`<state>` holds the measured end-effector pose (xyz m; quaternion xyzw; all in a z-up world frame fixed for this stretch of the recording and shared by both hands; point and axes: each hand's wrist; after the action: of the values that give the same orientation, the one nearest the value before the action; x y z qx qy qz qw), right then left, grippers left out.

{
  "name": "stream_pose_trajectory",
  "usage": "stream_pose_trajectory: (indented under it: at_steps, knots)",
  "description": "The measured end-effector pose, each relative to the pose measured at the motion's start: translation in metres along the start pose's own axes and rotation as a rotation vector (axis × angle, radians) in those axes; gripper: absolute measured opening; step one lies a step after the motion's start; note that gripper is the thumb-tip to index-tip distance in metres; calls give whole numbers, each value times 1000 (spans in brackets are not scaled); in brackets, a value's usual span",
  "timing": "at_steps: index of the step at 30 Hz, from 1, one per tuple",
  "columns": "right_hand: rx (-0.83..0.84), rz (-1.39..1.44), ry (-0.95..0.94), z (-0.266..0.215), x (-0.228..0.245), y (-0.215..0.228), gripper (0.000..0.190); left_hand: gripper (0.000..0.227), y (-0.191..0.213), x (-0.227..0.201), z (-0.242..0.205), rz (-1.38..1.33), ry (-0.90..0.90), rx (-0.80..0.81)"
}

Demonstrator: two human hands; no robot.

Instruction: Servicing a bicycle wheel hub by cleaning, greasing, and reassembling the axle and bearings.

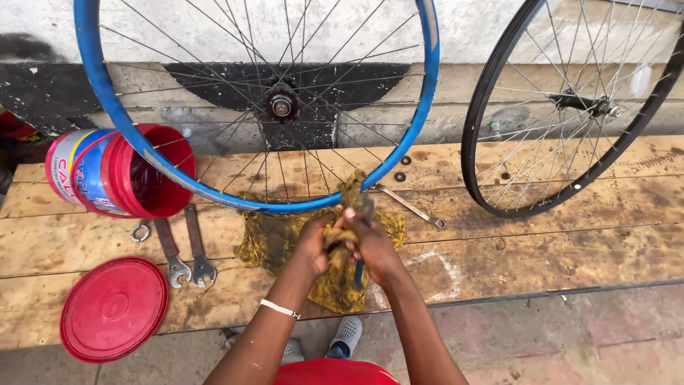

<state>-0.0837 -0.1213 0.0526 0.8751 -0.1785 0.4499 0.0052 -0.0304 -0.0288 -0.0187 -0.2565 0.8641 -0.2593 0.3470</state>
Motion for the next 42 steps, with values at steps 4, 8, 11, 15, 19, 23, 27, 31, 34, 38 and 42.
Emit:
stream_pose_trajectory:
  at_steps: [4, 8, 11, 15, 19, 23, 27, 31, 34, 38, 42]
  knots:
    - [-135, -62, 167, 3, 4, -14, 39, 51, -47, -25, -74, 366, -243, 1]
    - [-304, -292, 266, 4, 1, -32, 46, 37, -19, -13, -33, 586, -444, 42]
    - [-338, -239, 353, 8, -6, -35, 35, 39, -4, -17, -39, 715, -487, 109]
    - [-226, -10, 328, 6, 3, -43, 40, 38, -1, -27, -54, 697, -557, 211]
    - [-293, -95, 162, -33, 5, -81, 43, 36, -13, -48, -53, 574, -654, 307]
    - [-43, -141, 170, -71, 30, -107, 73, 47, -20, -58, -51, 365, -787, 424]
    - [175, -296, 231, -70, 19, -98, 87, 68, -2, -46, -25, 302, -792, 342]
    - [203, -332, 329, -78, 17, -106, 80, 65, 5, -53, -2, 390, -854, 155]
    - [143, -313, 384, -59, 4, -99, 65, 67, -1, -53, 21, 519, -635, -265]
    - [62, -322, 420, -30, -22, -78, 60, 73, -23, -68, -14, 568, -465, -323]
    - [34, -162, 364, -79, 9, -95, 63, 68, -9, -59, 61, 24, -165, -311]
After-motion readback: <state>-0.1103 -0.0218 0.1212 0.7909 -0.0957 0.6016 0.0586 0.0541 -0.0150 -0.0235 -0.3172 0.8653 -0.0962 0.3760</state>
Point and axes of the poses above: each hand's wrist, its own z-axis towards the middle knuckle, its own y-axis out of the back of the hand, x = y × z, and after that the axes turned 8 degrees about -y, right-handed
